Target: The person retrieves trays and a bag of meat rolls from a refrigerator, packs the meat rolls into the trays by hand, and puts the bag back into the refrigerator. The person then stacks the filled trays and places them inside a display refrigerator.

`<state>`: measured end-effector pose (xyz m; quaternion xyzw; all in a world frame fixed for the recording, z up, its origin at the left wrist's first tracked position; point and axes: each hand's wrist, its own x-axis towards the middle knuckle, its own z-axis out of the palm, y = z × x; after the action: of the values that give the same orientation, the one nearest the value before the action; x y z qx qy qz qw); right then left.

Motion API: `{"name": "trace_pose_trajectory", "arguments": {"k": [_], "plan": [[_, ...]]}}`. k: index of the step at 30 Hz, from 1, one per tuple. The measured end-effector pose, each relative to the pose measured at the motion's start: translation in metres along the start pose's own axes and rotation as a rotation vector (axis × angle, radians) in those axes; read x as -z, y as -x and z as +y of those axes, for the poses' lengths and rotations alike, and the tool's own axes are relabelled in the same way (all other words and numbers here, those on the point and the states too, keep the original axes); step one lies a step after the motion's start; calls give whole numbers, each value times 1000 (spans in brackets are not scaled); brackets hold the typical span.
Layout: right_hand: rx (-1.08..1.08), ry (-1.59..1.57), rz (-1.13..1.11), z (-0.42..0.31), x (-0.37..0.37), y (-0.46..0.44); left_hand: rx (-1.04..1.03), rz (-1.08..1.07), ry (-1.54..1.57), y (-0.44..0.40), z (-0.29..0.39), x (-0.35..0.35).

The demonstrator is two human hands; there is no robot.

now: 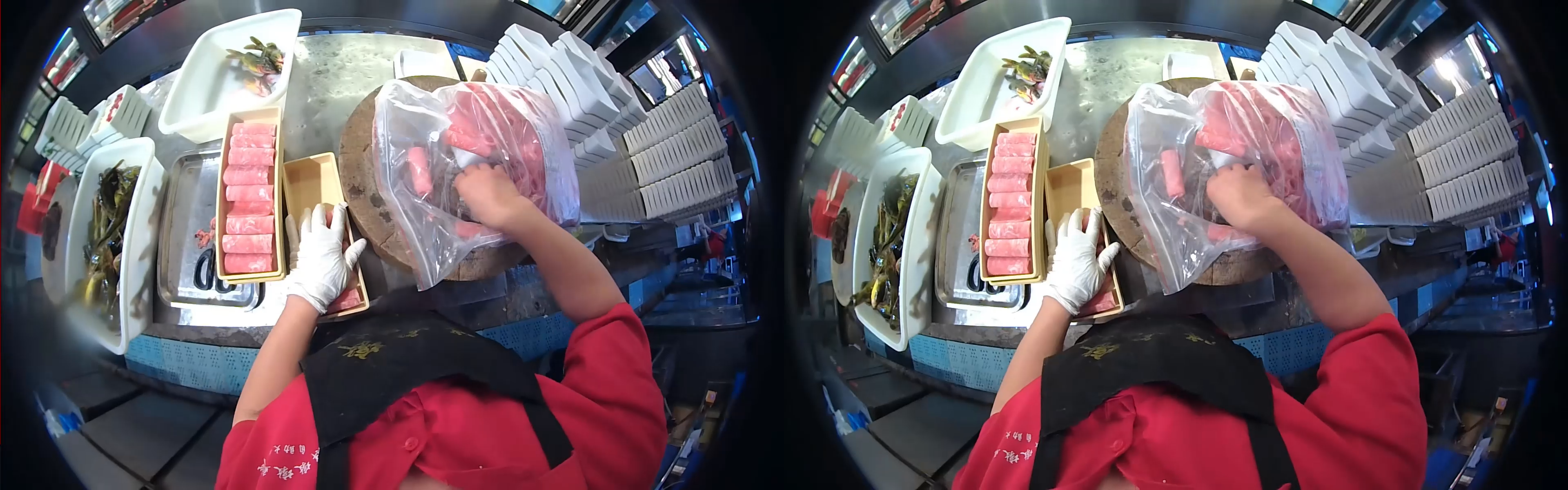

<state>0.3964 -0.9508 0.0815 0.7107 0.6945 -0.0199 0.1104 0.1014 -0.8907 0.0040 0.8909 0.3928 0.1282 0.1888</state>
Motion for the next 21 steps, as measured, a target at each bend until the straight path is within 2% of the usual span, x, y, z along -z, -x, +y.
{"name": "trace_pose_trajectory", "arguments": {"k": [1,2,4,5,7,10,11,15,17,18,20,21], "plan": [[-160,-101,-117,-2,9,-7,-15,38,-60,2,-1,-3],[-155,-107,-115,-5,15,-15,-11,36,-66,5,-1,-4],[-261,-578,167,-16,18,-26,-37,40,-34,12,4,-2],[-267,-592,164,-22,12,-25,-19,7,-32,16,5,-2],[-23,-305,47,-29,8,-26,-18,-5,-92,23,9,2],[-78,-145,-72,-31,36,5,35,-76,-125,31,14,7],[-36,-238,-226,-20,39,11,15,-67,-160,33,13,6],[92,-251,-285,-3,32,9,-32,-100,-163,33,10,8],[93,-225,-496,-6,43,1,-52,-118,-192,32,11,11],[94,-222,-489,-7,43,-1,-44,-129,-158,32,11,11],[-4,-450,-95,-9,40,-5,-35,-137,-124,32,10,9],[-3,-447,-92,-9,28,-17,-33,-137,-134,32,9,7]]}}
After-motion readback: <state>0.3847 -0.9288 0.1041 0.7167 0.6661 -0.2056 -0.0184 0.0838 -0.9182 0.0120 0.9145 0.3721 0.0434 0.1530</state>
